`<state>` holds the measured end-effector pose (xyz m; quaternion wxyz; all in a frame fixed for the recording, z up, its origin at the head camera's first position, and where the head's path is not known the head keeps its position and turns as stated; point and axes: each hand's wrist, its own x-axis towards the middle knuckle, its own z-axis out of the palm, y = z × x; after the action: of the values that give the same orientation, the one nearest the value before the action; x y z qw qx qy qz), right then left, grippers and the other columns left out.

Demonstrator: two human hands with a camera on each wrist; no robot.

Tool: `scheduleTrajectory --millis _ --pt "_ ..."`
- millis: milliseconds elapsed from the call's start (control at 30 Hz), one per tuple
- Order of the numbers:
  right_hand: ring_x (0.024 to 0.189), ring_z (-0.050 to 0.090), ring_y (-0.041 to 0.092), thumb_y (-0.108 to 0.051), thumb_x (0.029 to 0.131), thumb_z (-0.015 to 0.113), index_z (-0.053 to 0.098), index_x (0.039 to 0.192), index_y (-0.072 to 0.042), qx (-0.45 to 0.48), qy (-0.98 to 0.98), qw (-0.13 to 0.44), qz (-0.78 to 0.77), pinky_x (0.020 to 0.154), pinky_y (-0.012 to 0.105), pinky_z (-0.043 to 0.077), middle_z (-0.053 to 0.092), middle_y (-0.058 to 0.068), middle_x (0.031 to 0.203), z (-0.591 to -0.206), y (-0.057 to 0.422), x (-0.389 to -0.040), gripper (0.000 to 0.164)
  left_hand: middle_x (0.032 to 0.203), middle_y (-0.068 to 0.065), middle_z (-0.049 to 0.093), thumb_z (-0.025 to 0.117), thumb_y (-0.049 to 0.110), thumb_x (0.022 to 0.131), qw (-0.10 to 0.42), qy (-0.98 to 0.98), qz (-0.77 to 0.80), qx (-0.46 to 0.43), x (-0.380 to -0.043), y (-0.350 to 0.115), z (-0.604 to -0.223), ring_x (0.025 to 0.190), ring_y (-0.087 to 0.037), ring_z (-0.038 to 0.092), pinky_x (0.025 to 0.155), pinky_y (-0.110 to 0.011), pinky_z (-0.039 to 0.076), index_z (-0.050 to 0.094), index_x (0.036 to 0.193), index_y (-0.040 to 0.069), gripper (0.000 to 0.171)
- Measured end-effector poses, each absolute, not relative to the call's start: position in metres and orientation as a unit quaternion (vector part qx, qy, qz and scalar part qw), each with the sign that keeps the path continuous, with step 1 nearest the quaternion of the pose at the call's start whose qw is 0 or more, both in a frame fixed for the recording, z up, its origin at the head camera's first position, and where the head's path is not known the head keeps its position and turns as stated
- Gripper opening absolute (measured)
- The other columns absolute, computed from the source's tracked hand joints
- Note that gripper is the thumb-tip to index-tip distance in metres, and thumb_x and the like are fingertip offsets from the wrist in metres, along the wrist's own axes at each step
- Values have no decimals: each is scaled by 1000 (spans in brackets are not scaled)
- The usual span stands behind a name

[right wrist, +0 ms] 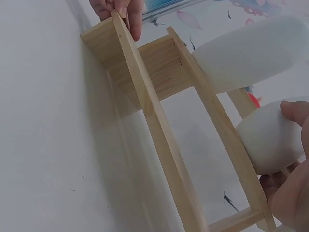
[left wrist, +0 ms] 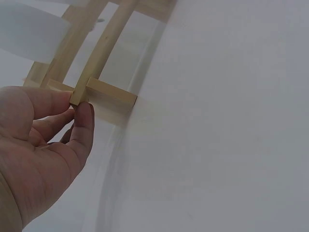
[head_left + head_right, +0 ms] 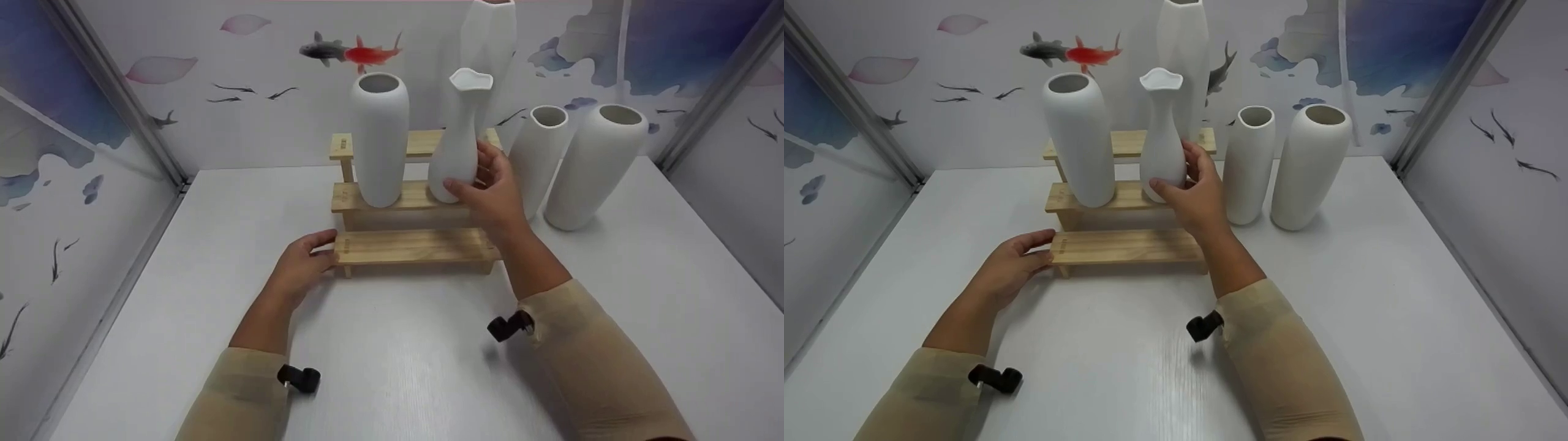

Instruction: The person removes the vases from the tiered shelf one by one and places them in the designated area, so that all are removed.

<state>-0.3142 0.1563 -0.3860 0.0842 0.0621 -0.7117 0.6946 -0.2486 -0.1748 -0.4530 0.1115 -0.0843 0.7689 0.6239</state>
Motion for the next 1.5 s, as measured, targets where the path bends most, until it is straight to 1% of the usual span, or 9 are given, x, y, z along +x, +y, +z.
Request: scheduleTrajectory --millis 133,300,700,800,1000,1100,1267,1400,1500 --pt "136 58 26 -11 86 89 48 158 -21 68 -713 92 692 117 47 49 57 7 152 -387 156 -315 83 164 -6 50 61 10 105 114 784 604 -89 -249 -174 -452 141 -25 61 116 -41 54 53 158 14 54" --pt "135 59 26 -12 86 90 50 155 -23 64 -712 103 691 116 46 47 58 5 150 -388 159 -314 81 163 -6 50 62 10 104 114 780 608 -93 -249 -173 -453 140 -25 61 116 -41 54 53 158 15 54" --pt "143 55 26 -22 85 93 48 156 -27 37 -715 126 686 126 50 44 55 2 157 -379 187 -288 84 163 -7 51 63 10 104 114 778 612 -88 -250 -173 -453 141 -24 61 116 -40 53 52 158 13 55" --pt "143 54 28 -18 84 93 47 156 -24 33 -703 129 699 126 51 43 54 5 157 -376 197 -282 86 163 -7 51 63 11 104 114 778 612 -87 -250 -173 -453 141 -24 61 117 -40 53 52 158 13 54" --pt "141 53 26 -12 84 92 45 157 -21 26 -684 147 714 124 50 42 52 5 154 -371 219 -271 88 165 -8 48 61 9 104 109 775 618 -77 -249 -175 -454 142 -26 60 118 -41 52 51 159 12 55" --pt "143 52 26 -10 83 93 46 157 -22 15 -671 164 723 126 51 41 52 4 155 -369 230 -266 89 166 -9 47 60 8 104 107 773 622 -73 -248 -175 -454 142 -27 59 118 -42 52 51 158 11 55" --pt "144 52 26 -11 80 95 47 156 -25 -8 -644 189 741 129 52 40 52 3 154 -364 250 -262 91 165 -8 48 60 8 104 109 775 616 -83 -247 -174 -451 141 -25 60 118 -41 52 52 158 12 55" --pt "142 53 25 -11 76 98 48 156 -24 -15 -618 200 760 129 51 40 53 3 153 -363 267 -260 95 164 -8 48 60 8 104 108 775 617 -83 -248 -174 -452 142 -26 59 117 -40 53 52 158 12 55" --pt "140 54 26 -5 74 98 50 155 -22 -17 -596 214 774 129 50 40 55 3 152 -362 279 -260 95 164 -9 48 60 7 104 108 776 616 -82 -249 -174 -453 142 -26 59 117 -39 53 52 158 11 54"
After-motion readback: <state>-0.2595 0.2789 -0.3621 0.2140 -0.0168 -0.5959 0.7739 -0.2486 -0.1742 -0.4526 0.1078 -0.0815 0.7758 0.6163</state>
